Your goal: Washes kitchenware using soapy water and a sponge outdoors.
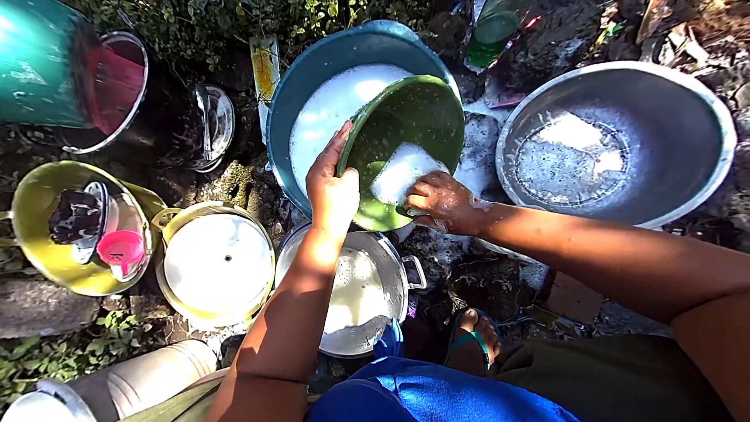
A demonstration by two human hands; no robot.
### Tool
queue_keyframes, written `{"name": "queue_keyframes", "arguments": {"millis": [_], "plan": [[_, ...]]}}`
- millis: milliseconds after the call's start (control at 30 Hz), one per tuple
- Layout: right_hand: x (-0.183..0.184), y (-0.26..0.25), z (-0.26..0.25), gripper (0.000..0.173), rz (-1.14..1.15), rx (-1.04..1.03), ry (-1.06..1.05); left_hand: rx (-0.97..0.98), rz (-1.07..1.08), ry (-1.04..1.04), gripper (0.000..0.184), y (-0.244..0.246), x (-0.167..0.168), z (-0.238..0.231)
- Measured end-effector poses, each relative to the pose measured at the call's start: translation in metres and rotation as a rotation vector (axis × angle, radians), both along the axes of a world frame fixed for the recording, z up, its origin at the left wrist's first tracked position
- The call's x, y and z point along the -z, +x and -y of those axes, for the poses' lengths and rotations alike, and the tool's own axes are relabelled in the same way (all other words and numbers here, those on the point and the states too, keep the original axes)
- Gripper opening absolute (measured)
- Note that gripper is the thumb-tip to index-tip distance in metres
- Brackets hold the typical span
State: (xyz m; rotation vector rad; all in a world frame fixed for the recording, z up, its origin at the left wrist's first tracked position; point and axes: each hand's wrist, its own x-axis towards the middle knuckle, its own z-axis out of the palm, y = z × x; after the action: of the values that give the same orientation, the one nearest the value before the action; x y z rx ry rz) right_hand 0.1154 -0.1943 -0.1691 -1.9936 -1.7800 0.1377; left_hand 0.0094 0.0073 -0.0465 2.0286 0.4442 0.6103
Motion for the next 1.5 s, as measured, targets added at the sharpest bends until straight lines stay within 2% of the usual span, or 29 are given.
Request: {"name": "queue_keyframes", "arguments": {"millis": [233, 333, 400, 500, 567, 633, 700, 900, 1000, 1067, 1133, 1200, 1267, 1367, 1400, 1433, 1467, 1500], "plan": [[0.010, -0.003, -0.001, 0.021, -0.005, 0.019, 0.029, 0.026, 0.037, 0.007, 0.055, 0.002, 0.001, -0.001], [0.003, -0.005, -0.002, 0.020, -0.061, 0.023, -0.011, 0.013, 0.024, 0.016, 0.056, 0.000, 0.002, 0.000], [-0.006, -0.010, -0.009, 0.023, -0.192, 0.008, -0.078, -0.012, -0.009, 0.018, 0.056, -0.001, 0.000, 0.000], [-0.026, -0.032, -0.026, 0.034, -0.504, 0.003, -0.138, -0.032, -0.039, 0.005, 0.057, -0.002, -0.001, 0.002], [-0.031, -0.043, -0.033, 0.036, -0.581, 0.027, -0.108, -0.025, -0.017, -0.005, 0.056, -0.002, 0.000, 0.003], [-0.012, -0.048, -0.035, 0.029, -0.527, 0.026, 0.049, -0.015, 0.017, -0.012, 0.055, -0.004, 0.003, 0.002], [-0.004, -0.047, -0.035, 0.023, -0.513, 0.014, 0.108, -0.013, 0.029, -0.008, 0.054, -0.005, 0.005, 0.001], [-0.010, -0.039, -0.030, 0.027, -0.510, -0.037, 0.034, 0.000, 0.034, -0.021, 0.057, -0.006, 0.005, 0.001], [-0.001, -0.007, -0.023, 0.039, -0.201, -0.094, 0.035, 0.005, -0.022, -0.018, 0.060, -0.013, 0.002, -0.002], [-0.008, 0.025, -0.017, 0.037, 0.002, 0.008, -0.081, -0.022, -0.034, -0.055, 0.060, -0.008, 0.002, -0.004], [-0.023, 0.042, -0.017, 0.035, 0.084, 0.133, -0.243, -0.035, -0.076, -0.067, 0.064, -0.007, 0.000, -0.003], [-0.024, 0.027, -0.023, 0.040, 0.014, 0.216, -0.292, -0.018, -0.084, -0.063, 0.067, -0.011, 0.002, 0.000], [-0.023, -0.008, -0.035, 0.036, -0.218, 0.249, -0.330, -0.032, -0.105, -0.090, 0.066, -0.011, 0.005, 0.003], [-0.034, -0.048, -0.047, 0.032, -0.617, 0.104, -0.146, -0.078, -0.108, -0.123, 0.063, -0.011, 0.008, 0.001], [-0.034, -0.050, -0.046, 0.028, -0.644, 0.041, -0.077, -0.079, -0.110, -0.109, 0.063, -0.013, 0.007, 0.000], [-0.029, -0.046, -0.042, 0.024, -0.577, 0.005, -0.041, -0.069, -0.109, -0.084, 0.063, -0.015, 0.008, -0.001], [-0.023, -0.034, -0.038, 0.020, -0.443, 0.005, -0.056, -0.058, -0.102, -0.062, 0.062, -0.017, 0.009, -0.002], [-0.023, -0.019, -0.033, 0.017, -0.301, 0.040, -0.156, -0.050, -0.094, -0.047, 0.063, -0.018, 0.009, -0.002]]}}
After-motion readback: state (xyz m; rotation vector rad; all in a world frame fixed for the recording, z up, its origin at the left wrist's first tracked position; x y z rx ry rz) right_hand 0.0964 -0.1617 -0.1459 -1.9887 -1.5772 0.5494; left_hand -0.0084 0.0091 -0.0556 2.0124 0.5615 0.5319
